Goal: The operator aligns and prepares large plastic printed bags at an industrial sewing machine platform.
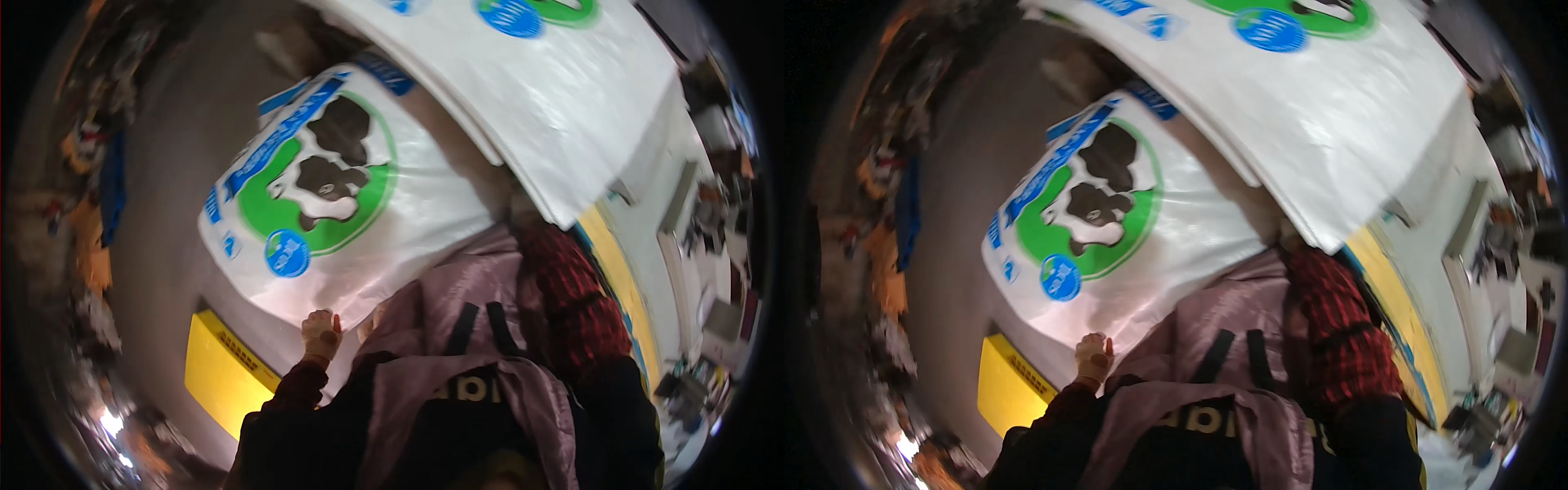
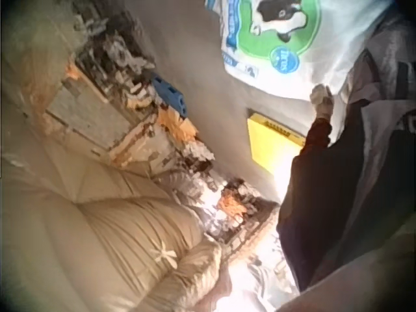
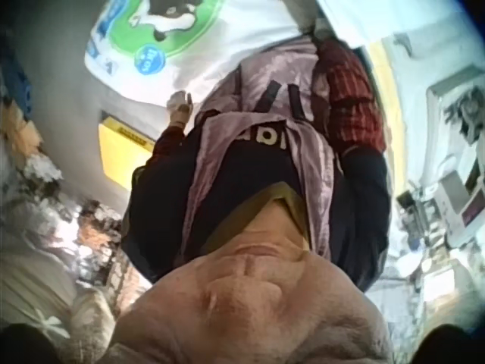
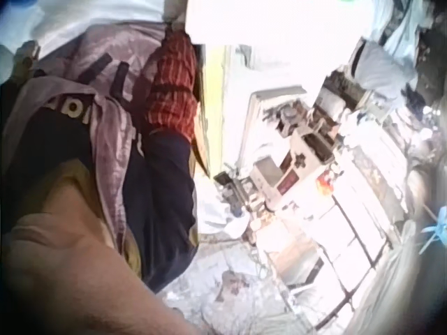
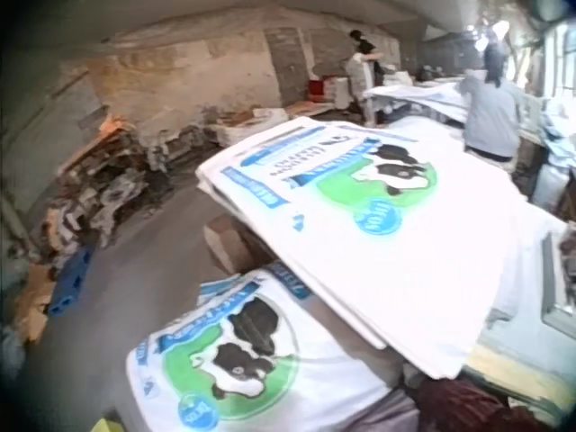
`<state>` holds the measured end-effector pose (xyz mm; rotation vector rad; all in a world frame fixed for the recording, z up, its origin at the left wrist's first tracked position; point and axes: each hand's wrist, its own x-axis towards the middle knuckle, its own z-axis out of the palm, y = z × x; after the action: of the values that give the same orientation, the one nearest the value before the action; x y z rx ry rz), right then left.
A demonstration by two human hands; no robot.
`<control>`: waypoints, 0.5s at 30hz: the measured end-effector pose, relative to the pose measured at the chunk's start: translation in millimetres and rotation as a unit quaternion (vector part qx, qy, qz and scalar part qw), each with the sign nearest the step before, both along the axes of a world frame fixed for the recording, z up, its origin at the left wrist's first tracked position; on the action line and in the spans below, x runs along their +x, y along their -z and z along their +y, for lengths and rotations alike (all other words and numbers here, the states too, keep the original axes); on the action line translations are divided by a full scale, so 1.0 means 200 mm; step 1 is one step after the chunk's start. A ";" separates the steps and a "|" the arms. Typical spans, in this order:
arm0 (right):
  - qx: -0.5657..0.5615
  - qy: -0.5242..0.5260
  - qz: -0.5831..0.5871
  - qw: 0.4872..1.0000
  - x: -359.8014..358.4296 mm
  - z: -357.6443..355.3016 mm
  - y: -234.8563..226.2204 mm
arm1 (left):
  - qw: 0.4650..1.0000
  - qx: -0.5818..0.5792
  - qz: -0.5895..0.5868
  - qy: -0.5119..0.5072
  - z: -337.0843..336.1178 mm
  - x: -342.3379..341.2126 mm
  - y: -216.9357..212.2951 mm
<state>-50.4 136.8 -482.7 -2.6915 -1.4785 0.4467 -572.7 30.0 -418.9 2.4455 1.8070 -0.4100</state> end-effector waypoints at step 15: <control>0.139 0.067 0.267 0.951 -0.04 -0.49 0.21 | 0.771 -0.037 -0.555 0.310 0.88 2.16 -1.04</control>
<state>-58.7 38.4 -523.9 -2.1911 -1.1020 0.8080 -141.0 206.5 -210.5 2.2601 0.4727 0.7943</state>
